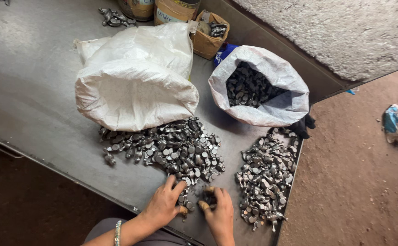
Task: The person sorts small metal parts on a metal table, picking them up by hand and placing them into two separate white sacks. The person repeatedly gathers parts from the table and transfers them into the sacks, maintaining two distinct piles.
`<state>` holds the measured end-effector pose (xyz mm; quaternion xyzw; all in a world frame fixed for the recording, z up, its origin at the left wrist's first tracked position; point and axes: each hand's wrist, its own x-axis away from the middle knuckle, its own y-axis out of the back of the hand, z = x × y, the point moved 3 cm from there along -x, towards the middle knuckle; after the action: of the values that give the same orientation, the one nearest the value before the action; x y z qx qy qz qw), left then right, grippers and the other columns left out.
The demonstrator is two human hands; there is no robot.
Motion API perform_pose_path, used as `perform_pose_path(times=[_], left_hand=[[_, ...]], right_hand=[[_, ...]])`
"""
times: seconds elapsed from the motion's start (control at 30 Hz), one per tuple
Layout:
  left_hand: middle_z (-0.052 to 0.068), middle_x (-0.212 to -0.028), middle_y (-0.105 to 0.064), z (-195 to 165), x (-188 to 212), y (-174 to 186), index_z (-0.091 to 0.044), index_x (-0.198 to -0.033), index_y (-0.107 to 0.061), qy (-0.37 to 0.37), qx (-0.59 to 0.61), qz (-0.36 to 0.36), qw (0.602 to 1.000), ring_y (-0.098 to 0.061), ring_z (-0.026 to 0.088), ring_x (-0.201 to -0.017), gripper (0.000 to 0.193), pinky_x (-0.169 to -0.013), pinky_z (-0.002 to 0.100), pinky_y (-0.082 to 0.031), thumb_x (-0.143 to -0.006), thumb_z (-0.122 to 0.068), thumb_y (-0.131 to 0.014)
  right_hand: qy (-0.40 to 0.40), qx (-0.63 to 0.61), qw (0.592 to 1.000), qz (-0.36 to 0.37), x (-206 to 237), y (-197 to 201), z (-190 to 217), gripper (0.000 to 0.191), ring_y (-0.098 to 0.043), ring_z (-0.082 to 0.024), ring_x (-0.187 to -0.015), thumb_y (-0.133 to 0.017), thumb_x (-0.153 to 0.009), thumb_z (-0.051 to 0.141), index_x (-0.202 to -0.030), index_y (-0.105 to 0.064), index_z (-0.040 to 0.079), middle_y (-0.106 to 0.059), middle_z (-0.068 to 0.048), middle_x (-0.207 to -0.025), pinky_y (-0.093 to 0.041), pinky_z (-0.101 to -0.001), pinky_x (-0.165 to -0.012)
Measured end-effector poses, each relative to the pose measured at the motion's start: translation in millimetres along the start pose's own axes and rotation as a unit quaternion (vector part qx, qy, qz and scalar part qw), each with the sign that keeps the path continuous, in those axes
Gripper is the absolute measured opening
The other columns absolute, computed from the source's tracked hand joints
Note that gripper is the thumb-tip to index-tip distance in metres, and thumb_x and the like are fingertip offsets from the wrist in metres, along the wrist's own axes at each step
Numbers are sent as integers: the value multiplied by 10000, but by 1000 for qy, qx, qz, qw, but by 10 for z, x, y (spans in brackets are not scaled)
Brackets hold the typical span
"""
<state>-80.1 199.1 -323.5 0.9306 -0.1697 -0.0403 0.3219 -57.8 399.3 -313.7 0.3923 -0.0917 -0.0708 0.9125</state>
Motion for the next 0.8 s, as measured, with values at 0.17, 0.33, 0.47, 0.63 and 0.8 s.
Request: perform_pose_path(times=[0.17,0.33,0.47,0.63,0.8], left_hand=[[144,-1130,-509,-191,-65,88,-111,-1142,-562,35,-67,37,996,-633,412,-960,571,-787,532,-533,-683,-131,-901],[128,-986,-636,-486,-121,240,-76,-1104,-684,-89,57,-69,992,-668,355,-888,556,-732,478,-552,-649,-258,-947],[85,-880,-749,-455,-249,151,-58,-1019,-769,-1,234,-38,972,-753,193,-737,416,-672,334,-597,-671,-209,-940],[61,-838,-800,-211,-317,-80,-2,-1018,-788,125,440,19,889,-715,102,-666,299,-607,261,-591,-736,-63,-867],[47,-858,-810,-59,-296,-225,22,-1005,-810,109,460,-1,881,-729,77,-725,241,-637,239,-611,-777,-37,-864]], right_hand=[[-42,-420,907,-1,-47,54,-485,177,-683,-139,-857,-743,-834,-102,-994,-690,-46,-736,-110,-950,-568,-280,-794],[-62,-564,824,-10,-104,62,-690,165,-701,-203,-838,-686,-853,-127,-981,-632,-38,-722,-135,-972,-616,-360,-749],[-83,-608,790,-8,-176,10,-584,187,-702,-218,-828,-679,-879,-89,-1042,-613,-25,-709,-143,-982,-630,-382,-731],[-110,-606,788,-9,-200,2,-467,245,-696,-198,-831,-666,-884,-50,-1122,-630,-10,-695,-111,-1001,-610,-363,-697],[-104,-614,782,19,-156,-13,-445,194,-680,-180,-821,-662,-921,-8,-1112,-643,-38,-695,-95,-994,-591,-334,-668]])
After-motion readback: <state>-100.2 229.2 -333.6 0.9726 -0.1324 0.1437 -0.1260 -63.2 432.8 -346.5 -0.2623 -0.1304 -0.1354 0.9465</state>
